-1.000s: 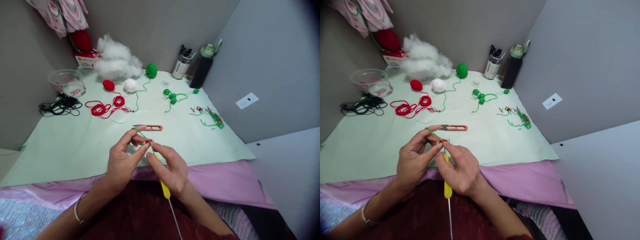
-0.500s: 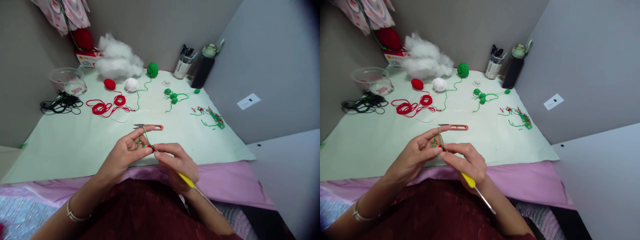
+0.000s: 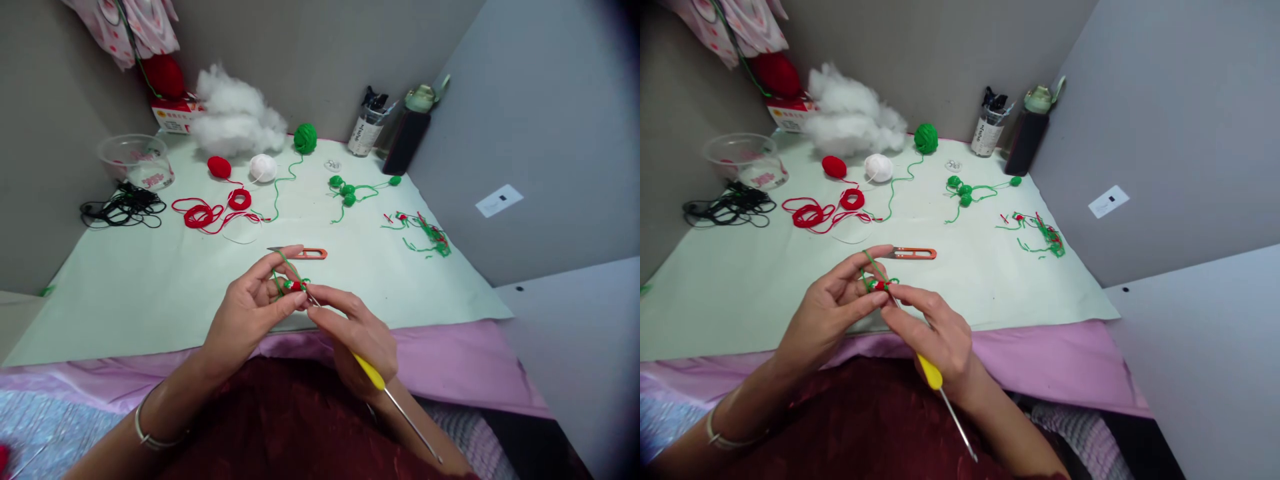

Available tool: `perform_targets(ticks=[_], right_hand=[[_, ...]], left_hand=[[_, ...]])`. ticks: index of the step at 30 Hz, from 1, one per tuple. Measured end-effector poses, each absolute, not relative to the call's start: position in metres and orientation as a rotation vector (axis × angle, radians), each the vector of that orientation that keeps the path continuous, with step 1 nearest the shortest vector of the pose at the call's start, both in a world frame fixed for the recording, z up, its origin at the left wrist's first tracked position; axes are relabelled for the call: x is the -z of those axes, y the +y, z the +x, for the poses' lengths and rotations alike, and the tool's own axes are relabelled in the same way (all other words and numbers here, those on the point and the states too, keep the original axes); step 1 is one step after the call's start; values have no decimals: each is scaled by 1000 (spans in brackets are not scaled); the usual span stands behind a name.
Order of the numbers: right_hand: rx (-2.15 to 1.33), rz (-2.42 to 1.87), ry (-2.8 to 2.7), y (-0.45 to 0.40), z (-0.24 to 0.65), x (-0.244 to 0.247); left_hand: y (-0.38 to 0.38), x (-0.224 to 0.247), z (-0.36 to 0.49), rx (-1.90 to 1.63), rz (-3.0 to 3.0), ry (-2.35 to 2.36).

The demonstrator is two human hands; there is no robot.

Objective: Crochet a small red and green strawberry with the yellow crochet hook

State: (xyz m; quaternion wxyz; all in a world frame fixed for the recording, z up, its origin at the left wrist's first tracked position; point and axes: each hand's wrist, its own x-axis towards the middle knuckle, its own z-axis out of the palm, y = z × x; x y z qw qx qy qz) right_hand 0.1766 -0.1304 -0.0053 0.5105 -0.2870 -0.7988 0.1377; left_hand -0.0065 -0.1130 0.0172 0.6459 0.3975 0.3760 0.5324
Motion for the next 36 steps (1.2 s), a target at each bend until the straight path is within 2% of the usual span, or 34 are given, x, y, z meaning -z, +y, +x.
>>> perform_targets(ticks=[9,22,36], right_hand=[[-274,-716,-1971,-133,177,0],[-899,-877,-1544,-136,178,-8],[-1416,-820,-951,-129,174,-10]], left_hand=[[-117,-11,-3,-1304,1043,932],[-114,11,-3,-1434,1581,1041],[-112,0,-5,-1356,1437,1053]])
